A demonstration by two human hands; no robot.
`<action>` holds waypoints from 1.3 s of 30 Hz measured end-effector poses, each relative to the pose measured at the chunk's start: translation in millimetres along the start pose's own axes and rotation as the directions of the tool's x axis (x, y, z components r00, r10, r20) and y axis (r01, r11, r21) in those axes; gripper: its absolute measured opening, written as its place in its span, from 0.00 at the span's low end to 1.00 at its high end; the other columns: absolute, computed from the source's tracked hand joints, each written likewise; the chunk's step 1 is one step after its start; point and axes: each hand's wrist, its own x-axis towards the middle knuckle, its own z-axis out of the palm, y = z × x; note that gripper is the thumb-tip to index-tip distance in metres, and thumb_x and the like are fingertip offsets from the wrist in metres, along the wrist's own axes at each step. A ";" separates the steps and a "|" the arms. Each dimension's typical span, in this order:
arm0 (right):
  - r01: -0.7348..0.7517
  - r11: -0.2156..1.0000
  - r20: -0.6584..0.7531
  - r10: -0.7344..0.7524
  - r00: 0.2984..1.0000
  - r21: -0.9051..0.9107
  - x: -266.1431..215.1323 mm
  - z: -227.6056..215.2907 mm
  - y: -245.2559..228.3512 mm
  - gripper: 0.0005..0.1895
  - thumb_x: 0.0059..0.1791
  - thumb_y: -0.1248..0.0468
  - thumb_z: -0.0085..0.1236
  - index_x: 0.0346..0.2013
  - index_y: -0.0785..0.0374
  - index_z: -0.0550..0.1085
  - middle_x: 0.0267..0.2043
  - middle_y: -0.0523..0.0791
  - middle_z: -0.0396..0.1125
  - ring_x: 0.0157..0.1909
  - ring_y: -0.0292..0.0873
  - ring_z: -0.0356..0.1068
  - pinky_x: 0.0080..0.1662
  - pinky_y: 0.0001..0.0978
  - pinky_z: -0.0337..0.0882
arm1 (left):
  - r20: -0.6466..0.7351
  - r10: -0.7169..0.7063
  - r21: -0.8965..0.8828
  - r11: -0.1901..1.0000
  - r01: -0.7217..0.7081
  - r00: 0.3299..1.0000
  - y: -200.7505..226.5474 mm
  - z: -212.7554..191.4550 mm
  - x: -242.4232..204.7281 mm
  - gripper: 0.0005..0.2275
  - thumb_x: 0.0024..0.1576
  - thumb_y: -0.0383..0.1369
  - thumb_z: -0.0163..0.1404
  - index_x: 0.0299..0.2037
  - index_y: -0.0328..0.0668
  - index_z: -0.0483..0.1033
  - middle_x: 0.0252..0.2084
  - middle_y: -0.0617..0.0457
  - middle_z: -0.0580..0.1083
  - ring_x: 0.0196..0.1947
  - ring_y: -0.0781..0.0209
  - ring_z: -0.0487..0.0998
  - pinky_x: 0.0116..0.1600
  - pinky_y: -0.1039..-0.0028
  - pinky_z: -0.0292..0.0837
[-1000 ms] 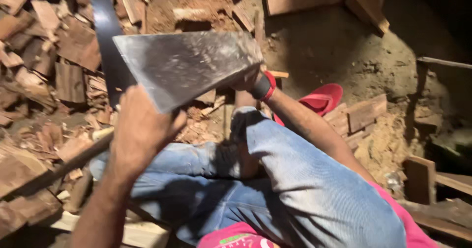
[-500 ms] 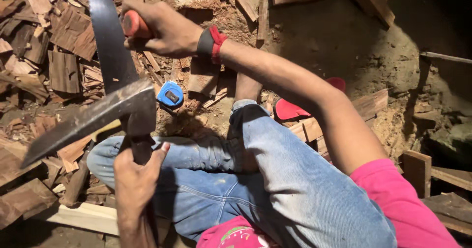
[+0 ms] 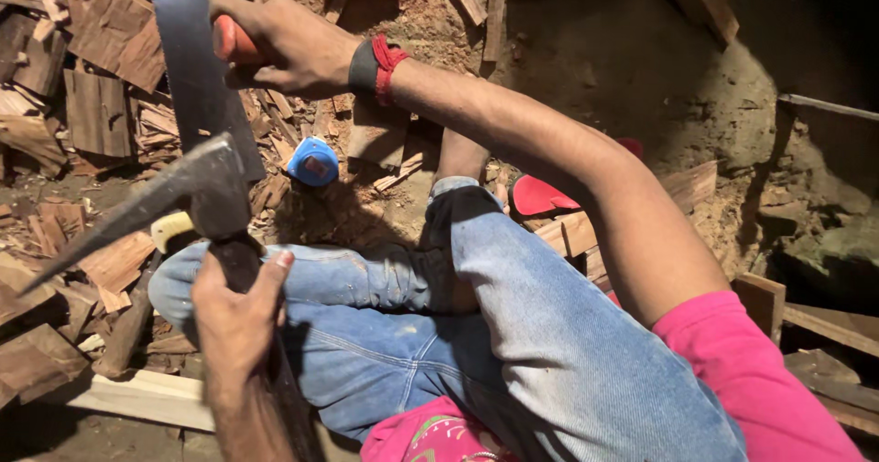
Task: The person sits on the floor and uses a hand saw to cut small wooden planks. They measure the wood with a tape measure, then use a chisel and hammer to shape the cut pieces. The person continues to saw and chisel multiple pieces of wood, creating smaller blocks.
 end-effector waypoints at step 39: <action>-0.073 0.978 -0.097 0.093 0.991 0.194 -19.8 -18.1 -1.4 0.19 0.58 0.56 0.71 0.56 0.58 0.70 0.47 0.46 0.74 0.50 0.47 0.80 0.54 0.36 0.80 | -0.033 0.290 -0.103 0.951 -0.291 0.957 81.9 -25.1 50.1 0.11 0.71 0.24 0.59 0.40 0.30 0.68 0.30 0.52 0.72 0.19 0.69 0.70 0.24 0.77 0.63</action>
